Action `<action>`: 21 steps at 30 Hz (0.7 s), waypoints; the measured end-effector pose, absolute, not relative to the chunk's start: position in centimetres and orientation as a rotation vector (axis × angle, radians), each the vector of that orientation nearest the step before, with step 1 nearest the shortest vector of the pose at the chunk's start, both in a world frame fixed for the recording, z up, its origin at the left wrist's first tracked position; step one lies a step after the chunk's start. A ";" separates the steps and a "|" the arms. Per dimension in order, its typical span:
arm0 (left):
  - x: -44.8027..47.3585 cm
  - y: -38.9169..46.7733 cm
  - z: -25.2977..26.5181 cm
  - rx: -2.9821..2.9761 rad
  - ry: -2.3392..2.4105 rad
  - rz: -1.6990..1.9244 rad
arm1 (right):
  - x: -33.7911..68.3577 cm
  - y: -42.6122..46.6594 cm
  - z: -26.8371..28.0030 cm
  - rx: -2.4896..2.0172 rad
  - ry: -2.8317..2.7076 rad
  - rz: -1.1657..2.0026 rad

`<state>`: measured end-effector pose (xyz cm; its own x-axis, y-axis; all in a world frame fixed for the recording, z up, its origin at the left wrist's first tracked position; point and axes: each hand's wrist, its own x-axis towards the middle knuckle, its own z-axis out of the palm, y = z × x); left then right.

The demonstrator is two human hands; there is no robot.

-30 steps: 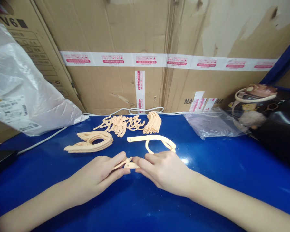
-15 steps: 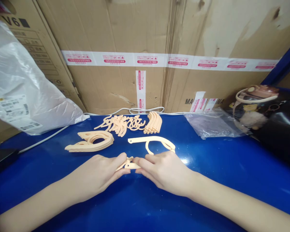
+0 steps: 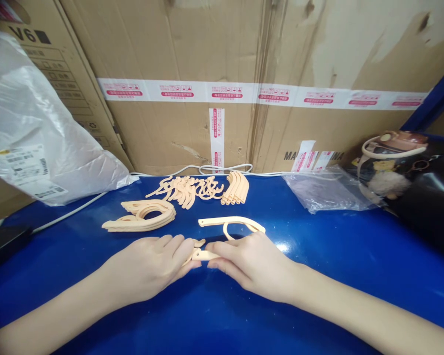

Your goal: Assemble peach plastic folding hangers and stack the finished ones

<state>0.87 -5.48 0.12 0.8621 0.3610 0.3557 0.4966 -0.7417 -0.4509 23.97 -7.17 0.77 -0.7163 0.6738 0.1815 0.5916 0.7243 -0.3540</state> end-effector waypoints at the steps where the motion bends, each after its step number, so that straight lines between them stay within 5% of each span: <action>1: 0.9 -5.5 0.2 -2.472 -0.608 -0.348 | 24.0 -7.1 0.8 -0.999 -2.631 0.414; 21: 0.8 -5.4 0.6 -2.671 -0.613 -0.500 | 23.9 -7.3 0.2 -0.970 -2.702 0.166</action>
